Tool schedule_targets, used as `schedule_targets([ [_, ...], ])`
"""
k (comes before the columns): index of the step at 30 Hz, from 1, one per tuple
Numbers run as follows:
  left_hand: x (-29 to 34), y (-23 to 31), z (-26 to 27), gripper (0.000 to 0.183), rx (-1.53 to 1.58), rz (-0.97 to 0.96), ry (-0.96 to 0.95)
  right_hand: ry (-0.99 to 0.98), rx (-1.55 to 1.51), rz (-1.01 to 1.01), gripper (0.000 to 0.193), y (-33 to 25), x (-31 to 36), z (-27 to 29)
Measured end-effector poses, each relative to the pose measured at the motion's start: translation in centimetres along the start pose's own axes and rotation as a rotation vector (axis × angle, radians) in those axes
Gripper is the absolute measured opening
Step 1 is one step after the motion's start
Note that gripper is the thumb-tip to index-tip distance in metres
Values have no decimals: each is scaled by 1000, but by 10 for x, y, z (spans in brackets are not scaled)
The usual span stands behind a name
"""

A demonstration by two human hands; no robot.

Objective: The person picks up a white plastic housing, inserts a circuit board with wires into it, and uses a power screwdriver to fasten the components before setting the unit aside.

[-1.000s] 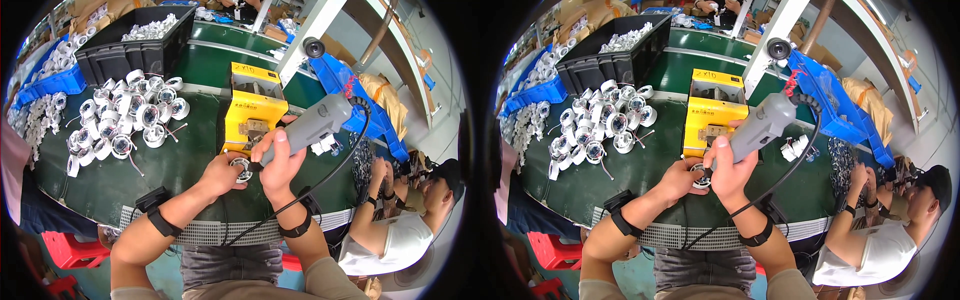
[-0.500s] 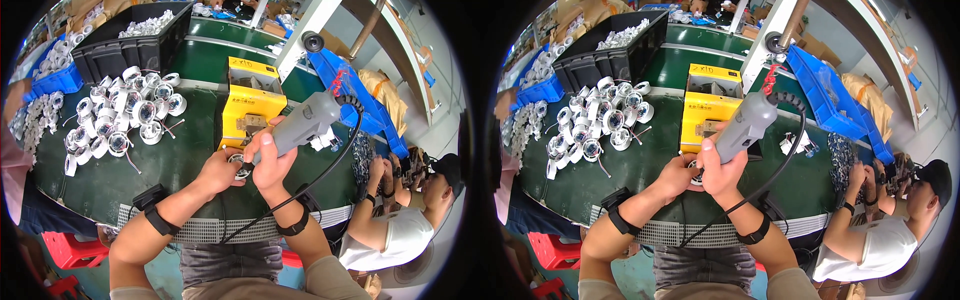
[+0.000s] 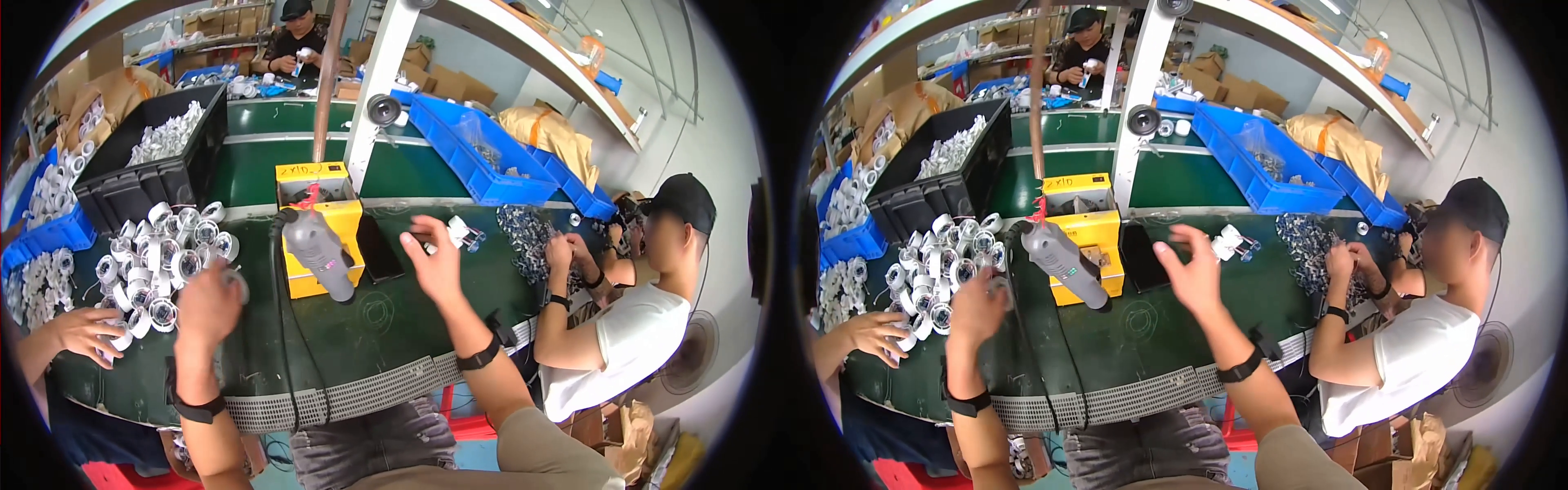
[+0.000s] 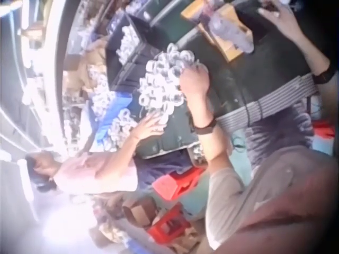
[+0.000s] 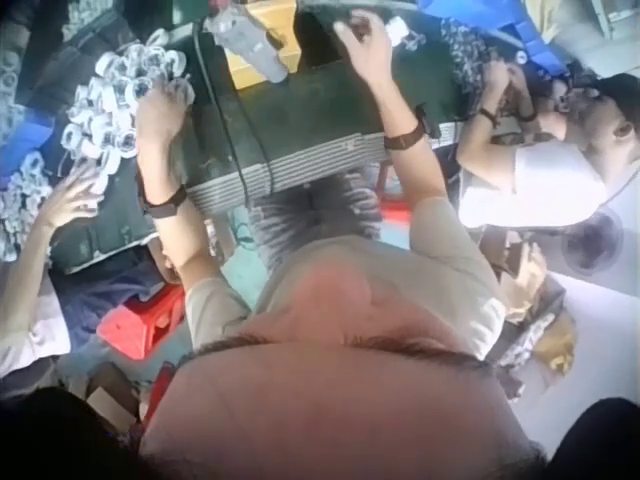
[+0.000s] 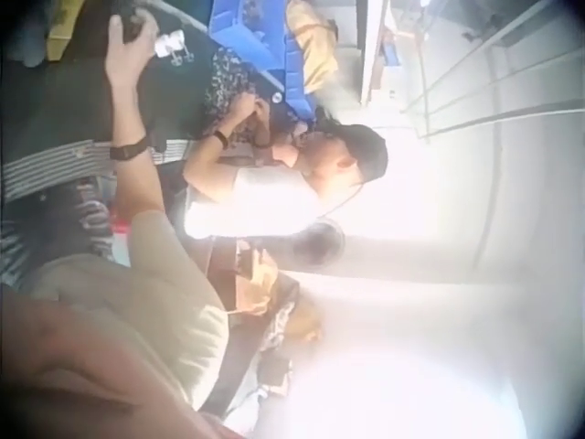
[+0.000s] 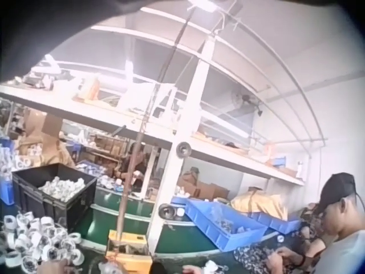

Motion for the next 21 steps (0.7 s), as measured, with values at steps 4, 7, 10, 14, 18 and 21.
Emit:
schedule_targets([
  [4,13,-4,55,37,-210,-28,543,92,878,94,35,51,9,33],
  [7,8,-7,24,27,0,190,-144,11,803,84,31,55,16,30],
  [10,25,40,-37,36,189,-134,-737,41,530,253,29,1,39,25],
  [14,48,75,-104,53,1010,-87,-679,0,241,447,31,-78,81,1],
  [18,61,90,-135,45,1416,85,-949,-85,151,548,33,-109,90,-16],
  [21,55,89,-119,44,1496,90,-1024,-156,-12,580,35,-99,65,-12],
])
Point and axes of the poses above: each hand's wrist, its own x-axis away from the middle knuckle, its own z-axis out of the back of the hand, y = z × x, the point moved 7 cm from there along -x, towards the middle knuckle, and after that the axes turned 8 degrees about x, right-handed, at the moved point
